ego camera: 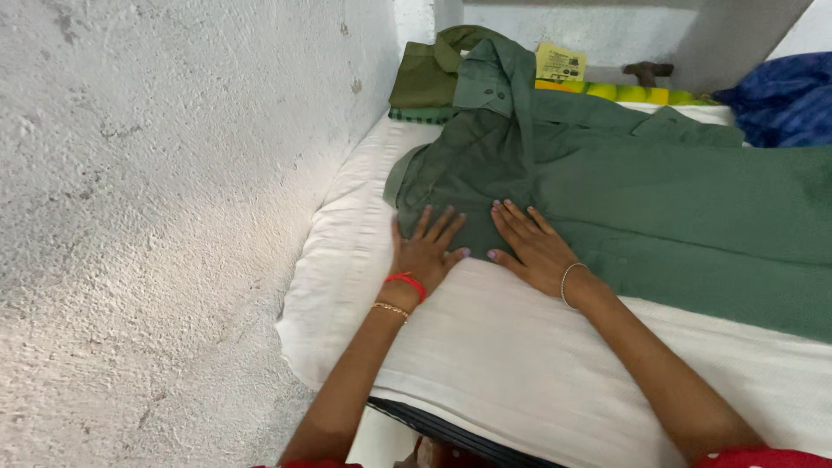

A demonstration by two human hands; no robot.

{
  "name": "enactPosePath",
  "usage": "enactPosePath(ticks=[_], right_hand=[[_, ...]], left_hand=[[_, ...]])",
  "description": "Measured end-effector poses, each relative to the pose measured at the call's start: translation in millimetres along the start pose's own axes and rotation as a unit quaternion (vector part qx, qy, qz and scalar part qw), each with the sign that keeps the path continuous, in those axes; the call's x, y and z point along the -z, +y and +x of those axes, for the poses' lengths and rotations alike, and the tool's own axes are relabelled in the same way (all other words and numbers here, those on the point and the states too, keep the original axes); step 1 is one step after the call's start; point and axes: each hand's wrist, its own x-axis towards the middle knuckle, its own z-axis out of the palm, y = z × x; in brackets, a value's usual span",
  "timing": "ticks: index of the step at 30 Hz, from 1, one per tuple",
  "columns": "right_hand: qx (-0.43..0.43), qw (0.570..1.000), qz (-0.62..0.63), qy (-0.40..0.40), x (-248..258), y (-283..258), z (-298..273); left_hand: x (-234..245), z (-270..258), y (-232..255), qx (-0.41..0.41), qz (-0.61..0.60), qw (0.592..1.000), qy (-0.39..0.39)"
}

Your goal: The person folds a green shirt on a white bedsheet, smoothing and aligning it into a compact rectangle, then places it on a stack of folded clothes. The person then begins folding a blue checkered shirt.

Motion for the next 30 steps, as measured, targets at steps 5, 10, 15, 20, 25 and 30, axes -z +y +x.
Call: enactPosePath(ticks=[5, 10, 15, 20, 25, 30], right_hand=[[-0.001, 1.000, -0.001, 0.009, 0.4, 0.1, 1.1], [-0.067, 0.939, 0.311, 0.132, 3.9, 12.5, 2.8], [-0.180, 0.890, 0.287, 0.304, -4.2, 64.5, 13.7], [-0.278, 0.800, 0.434, 0.309, -23.5, 138.4, 99.5], [-0.267, 0.753, 0.551, 0.241, -18.3, 169.4, 174.6], [-0.218, 0.558, 0.760, 0.252, 14.6, 174.3, 148.1]], left_hand=[[13.1, -10.5, 5.1, 0.053, 0.055, 0.989, 0.128], [-1.6, 45.0, 44.3, -0.120, -0.125, 0.954, 0.244], [-23.2, 100.7, 67.2, -0.076, -0.258, 0.950, 0.156], [-51.5, 100.5, 64.6, -0.178, -0.165, 0.948, 0.205], [-59.5, 107.5, 67.2, -0.172, -0.104, 0.964, 0.173], [-60.3, 106.2, 66.2, -0.163, -0.093, 0.968, 0.168]])
